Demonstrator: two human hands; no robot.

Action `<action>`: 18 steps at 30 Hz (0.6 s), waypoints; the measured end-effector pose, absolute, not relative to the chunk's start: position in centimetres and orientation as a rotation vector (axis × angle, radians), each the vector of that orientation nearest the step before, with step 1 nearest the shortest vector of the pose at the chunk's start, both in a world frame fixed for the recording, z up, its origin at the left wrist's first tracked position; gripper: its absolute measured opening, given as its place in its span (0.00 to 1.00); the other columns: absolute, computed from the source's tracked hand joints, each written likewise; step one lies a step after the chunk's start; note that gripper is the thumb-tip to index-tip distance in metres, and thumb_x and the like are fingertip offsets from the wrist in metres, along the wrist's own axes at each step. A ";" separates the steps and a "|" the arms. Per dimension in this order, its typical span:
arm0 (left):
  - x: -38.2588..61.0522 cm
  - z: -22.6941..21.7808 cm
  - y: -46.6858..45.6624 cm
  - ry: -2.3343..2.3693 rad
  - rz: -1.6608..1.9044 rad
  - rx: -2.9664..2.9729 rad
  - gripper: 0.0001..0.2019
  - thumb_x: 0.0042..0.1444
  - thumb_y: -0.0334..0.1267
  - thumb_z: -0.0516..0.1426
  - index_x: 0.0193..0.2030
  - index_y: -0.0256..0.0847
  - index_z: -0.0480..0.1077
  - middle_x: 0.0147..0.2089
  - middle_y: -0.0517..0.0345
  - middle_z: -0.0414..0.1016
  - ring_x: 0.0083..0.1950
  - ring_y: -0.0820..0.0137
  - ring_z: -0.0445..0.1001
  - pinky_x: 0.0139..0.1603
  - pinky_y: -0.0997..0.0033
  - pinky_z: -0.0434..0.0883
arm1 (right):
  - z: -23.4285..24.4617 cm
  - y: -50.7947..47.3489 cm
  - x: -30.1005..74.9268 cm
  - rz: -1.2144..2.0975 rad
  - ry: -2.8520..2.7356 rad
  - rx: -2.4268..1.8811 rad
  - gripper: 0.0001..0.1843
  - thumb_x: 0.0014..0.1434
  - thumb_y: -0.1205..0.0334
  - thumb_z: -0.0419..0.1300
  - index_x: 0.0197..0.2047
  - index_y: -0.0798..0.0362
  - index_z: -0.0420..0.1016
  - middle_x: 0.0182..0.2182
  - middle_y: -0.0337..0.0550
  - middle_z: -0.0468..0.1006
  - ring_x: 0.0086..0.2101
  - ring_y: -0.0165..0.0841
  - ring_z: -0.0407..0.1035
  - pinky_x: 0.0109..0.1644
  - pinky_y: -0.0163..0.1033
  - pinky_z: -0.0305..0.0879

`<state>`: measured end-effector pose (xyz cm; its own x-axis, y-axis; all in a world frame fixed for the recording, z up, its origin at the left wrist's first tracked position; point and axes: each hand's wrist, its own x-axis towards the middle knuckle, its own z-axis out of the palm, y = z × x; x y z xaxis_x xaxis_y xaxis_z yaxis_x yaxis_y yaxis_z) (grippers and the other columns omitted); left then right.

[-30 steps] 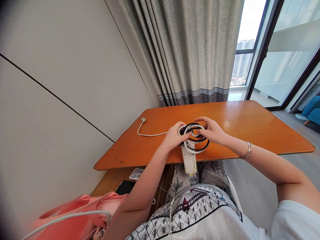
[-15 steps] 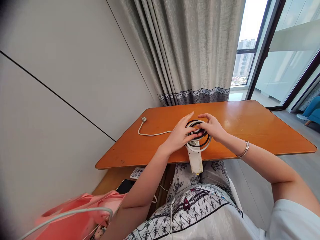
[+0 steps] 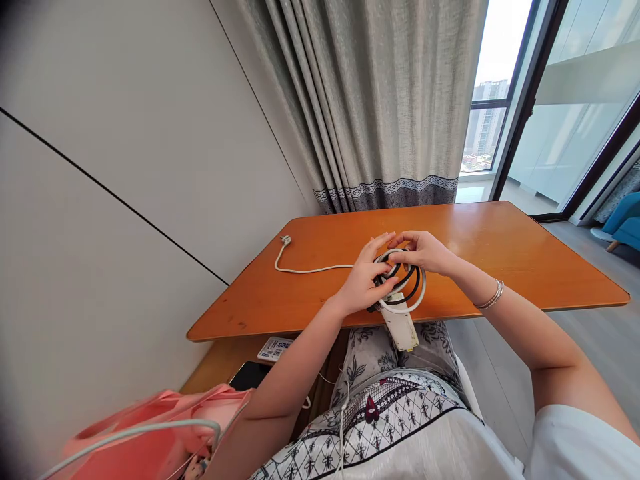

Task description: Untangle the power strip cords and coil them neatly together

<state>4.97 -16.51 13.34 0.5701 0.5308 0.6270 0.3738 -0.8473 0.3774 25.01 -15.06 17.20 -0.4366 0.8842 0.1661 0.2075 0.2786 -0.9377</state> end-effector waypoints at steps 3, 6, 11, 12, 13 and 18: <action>4.8 13.7 -16.7 0.700 1.200 2.456 0.19 0.57 0.52 0.62 0.25 0.38 0.71 0.71 0.41 0.58 0.72 0.50 0.57 0.71 0.43 0.57 | 16.6 -15.0 24.5 1.155 -1.752 -0.903 0.25 0.49 0.41 0.69 0.37 0.55 0.74 0.21 0.34 0.71 0.21 0.25 0.62 0.26 0.32 0.59; 4.8 13.9 -17.1 0.551 1.261 2.326 0.23 0.56 0.59 0.60 0.25 0.38 0.72 0.70 0.41 0.59 0.70 0.50 0.60 0.70 0.46 0.60 | 15.3 -15.1 23.9 1.145 -1.696 -0.858 0.29 0.50 0.35 0.66 0.35 0.55 0.75 0.21 0.33 0.68 0.22 0.24 0.59 0.25 0.32 0.56; 5.2 14.4 -17.6 0.426 1.366 2.125 0.27 0.57 0.63 0.56 0.25 0.39 0.74 0.66 0.43 0.63 0.63 0.54 0.68 0.64 0.51 0.68 | 12.6 -15.3 23.9 1.073 -1.734 -0.769 0.32 0.58 0.30 0.56 0.37 0.55 0.76 0.25 0.39 0.72 0.25 0.28 0.64 0.29 0.34 0.64; 5.2 14.5 -17.5 0.438 1.396 2.092 0.27 0.58 0.63 0.55 0.25 0.39 0.74 0.65 0.43 0.63 0.61 0.56 0.69 0.63 0.53 0.69 | 12.4 -15.4 24.0 0.988 -1.753 -0.746 0.31 0.60 0.33 0.55 0.41 0.54 0.77 0.30 0.43 0.74 0.29 0.31 0.68 0.32 0.36 0.67; 5.3 14.7 -17.3 0.464 1.420 2.075 0.28 0.58 0.63 0.54 0.25 0.39 0.74 0.64 0.43 0.64 0.60 0.57 0.69 0.63 0.53 0.69 | 12.3 -15.4 24.1 0.872 -1.776 -0.724 0.28 0.63 0.36 0.54 0.45 0.53 0.78 0.37 0.46 0.76 0.35 0.33 0.70 0.36 0.38 0.70; 5.1 15.4 -16.3 0.599 1.415 2.142 0.26 0.62 0.59 0.54 0.27 0.39 0.75 0.59 0.44 0.66 0.57 0.60 0.70 0.64 0.54 0.67 | 13.6 -15.6 24.5 0.357 -1.980 -0.621 0.15 0.66 0.51 0.56 0.47 0.49 0.77 0.48 0.51 0.76 0.50 0.40 0.69 0.57 0.51 0.66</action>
<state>5.11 -16.28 15.42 0.3627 0.6060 0.7080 0.0862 -0.7782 0.6220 24.55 -15.61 13.57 -0.3783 0.5644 0.7337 0.2728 0.8254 -0.4942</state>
